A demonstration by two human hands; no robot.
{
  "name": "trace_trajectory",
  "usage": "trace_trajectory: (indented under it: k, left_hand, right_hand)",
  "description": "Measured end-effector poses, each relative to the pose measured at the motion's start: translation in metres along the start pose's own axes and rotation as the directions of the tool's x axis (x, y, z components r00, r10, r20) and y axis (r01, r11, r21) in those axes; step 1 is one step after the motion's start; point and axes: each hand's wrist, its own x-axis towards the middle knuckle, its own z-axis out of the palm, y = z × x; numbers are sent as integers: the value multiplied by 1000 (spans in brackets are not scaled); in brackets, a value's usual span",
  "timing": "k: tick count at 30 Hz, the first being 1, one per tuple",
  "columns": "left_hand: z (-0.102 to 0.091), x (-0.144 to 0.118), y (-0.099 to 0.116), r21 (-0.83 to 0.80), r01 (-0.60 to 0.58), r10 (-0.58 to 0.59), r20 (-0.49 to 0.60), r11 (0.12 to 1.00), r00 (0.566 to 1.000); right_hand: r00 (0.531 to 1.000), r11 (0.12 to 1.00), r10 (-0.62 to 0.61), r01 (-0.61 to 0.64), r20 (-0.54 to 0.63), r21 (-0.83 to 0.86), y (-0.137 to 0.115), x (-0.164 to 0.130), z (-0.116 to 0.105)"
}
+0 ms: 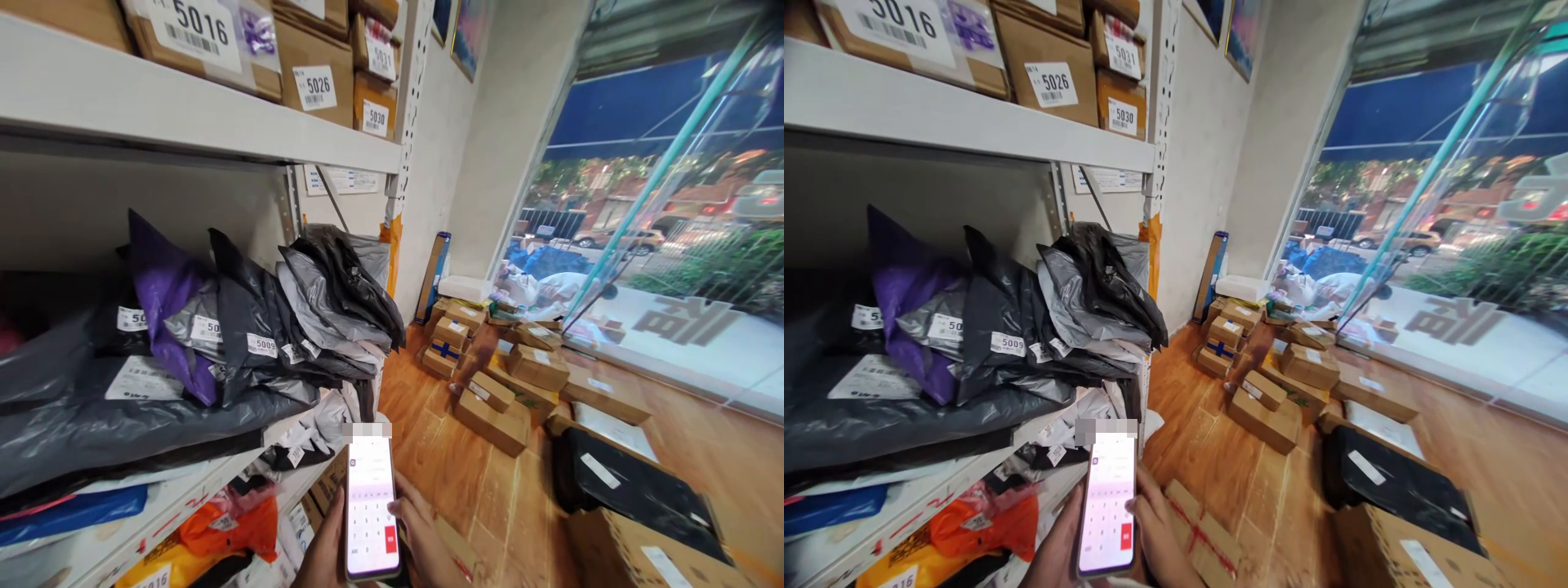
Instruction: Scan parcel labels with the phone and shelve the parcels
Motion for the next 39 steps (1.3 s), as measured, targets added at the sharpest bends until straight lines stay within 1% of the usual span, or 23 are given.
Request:
trace_trajectory:
  k: [3, 6, 8, 10, 13, 15, 16, 19, 22, 24, 27, 32, 35, 39]
  left_hand:
    - [0, 4, -4, 2, -35, 35, -3, 999, 999]
    - [1, 5, -4, 23, -47, 46, 11, 999, 999]
    - [3, 4, -5, 26, -40, 40, 0, 999, 999]
    - [7, 1, -6, 43, -22, 23, -37, 999, 999]
    - [13, -2, -9, 109, -20, 36, -150, 994, 988]
    - [12, -3, -11, 136, -22, 51, -211, 991, 976]
    - [11, -3, -12, 138, -21, 52, -225, 990, 973]
    - [3, -2, -14, 119, -6, 30, -194, 993, 980]
    - [-3, 0, -15, 84, -9, 19, -115, 996, 993]
    - [-4, 0, -15, 61, -15, 20, -85, 998, 996]
    - [-1, -2, -14, 44, -4, 7, -73, 999, 997]
    - [2, -4, -13, 24, 1, -1, -4, 1000, 1000]
    - [0, -4, -12, 14, -1, 1, -2, 1000, 1000]
    - [1, -2, -12, 24, -4, 5, -59, 1000, 998]
  right_hand:
    - [1000, 1000, -7, 7, 9, -23, -1, 1, -2]
    - [1000, 1000, 3, -3, 9, -30, -2, 2, -3]
    - [1000, 999, -5, 6, 18, -35, -1, 1, -4]
    - [1000, 999, -1, 2, 28, -43, 1, 1, -4]
    - [999, 999, 9, -8, 31, -41, 5, 0, -4]
    - [999, 999, 9, -8, 34, -37, 7, -1, -3]
    - [999, 999, 8, -7, 37, -36, 7, -2, -2]
    - [999, 999, 9, -7, 49, -38, 4, -5, 5]
    - [999, 999, -15, 17, 42, -52, -1, -7, 13]
    - [999, 997, -41, 43, 25, -63, -4, -7, 18]
    - [998, 995, -62, 63, 8, -77, -5, -7, 22]
    - [1000, 997, -28, 28, -11, -76, -3, -8, 21]
    - [1000, 998, -4, 4, -8, -65, -3, -9, 21]
    - [1000, 998, 12, -11, 9, -55, -5, -10, 21]
